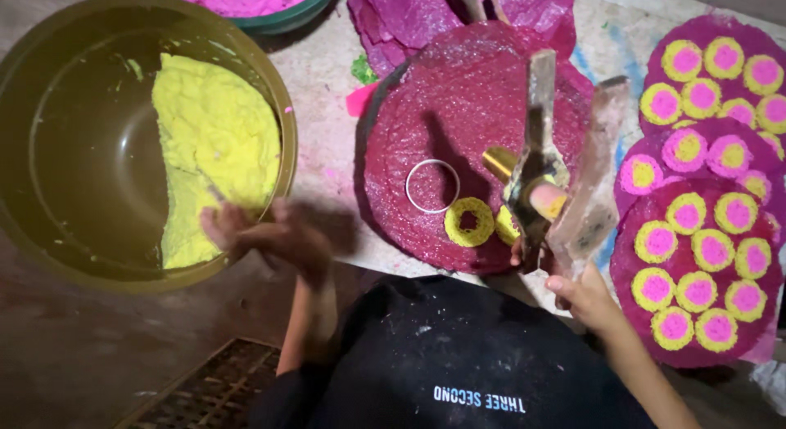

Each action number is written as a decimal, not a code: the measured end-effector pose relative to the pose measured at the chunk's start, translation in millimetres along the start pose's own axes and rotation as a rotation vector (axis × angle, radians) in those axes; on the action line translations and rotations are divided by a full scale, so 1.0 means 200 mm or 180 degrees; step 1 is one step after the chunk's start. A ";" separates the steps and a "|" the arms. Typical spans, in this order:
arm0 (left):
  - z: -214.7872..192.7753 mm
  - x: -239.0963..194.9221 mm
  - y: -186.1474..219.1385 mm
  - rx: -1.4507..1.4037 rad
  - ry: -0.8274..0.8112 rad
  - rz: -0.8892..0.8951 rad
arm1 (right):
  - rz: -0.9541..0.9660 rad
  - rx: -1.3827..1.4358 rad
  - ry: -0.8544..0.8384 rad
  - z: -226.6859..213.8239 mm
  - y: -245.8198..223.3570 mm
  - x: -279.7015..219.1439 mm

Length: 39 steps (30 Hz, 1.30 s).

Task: The person uses a manual press to form yellow dough into ring shapes on a pink mat, then fills the centers with pink dough using the same press. The finished two-toned rings are arranged on a tray. The person repeatedly scoops dough, presses, and transfers the formed pieces.

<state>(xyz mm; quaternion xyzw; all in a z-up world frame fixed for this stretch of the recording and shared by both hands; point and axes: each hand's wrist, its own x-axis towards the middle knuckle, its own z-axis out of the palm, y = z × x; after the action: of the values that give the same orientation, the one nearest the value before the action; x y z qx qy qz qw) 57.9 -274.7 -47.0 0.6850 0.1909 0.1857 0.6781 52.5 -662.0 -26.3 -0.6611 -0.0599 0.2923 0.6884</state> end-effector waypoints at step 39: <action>0.47 0.45 -0.33 -0.6307 -0.1759 -0.0353 | 0.2337 -0.2641 -0.1186 0.18 -0.63 0.68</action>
<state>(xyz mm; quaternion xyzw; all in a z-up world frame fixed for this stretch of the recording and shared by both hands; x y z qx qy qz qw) 182.8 -309.3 -114.0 -0.1726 -0.1791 0.0642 0.9664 188.0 -558.8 56.3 -0.7904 -0.0564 0.5751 0.2034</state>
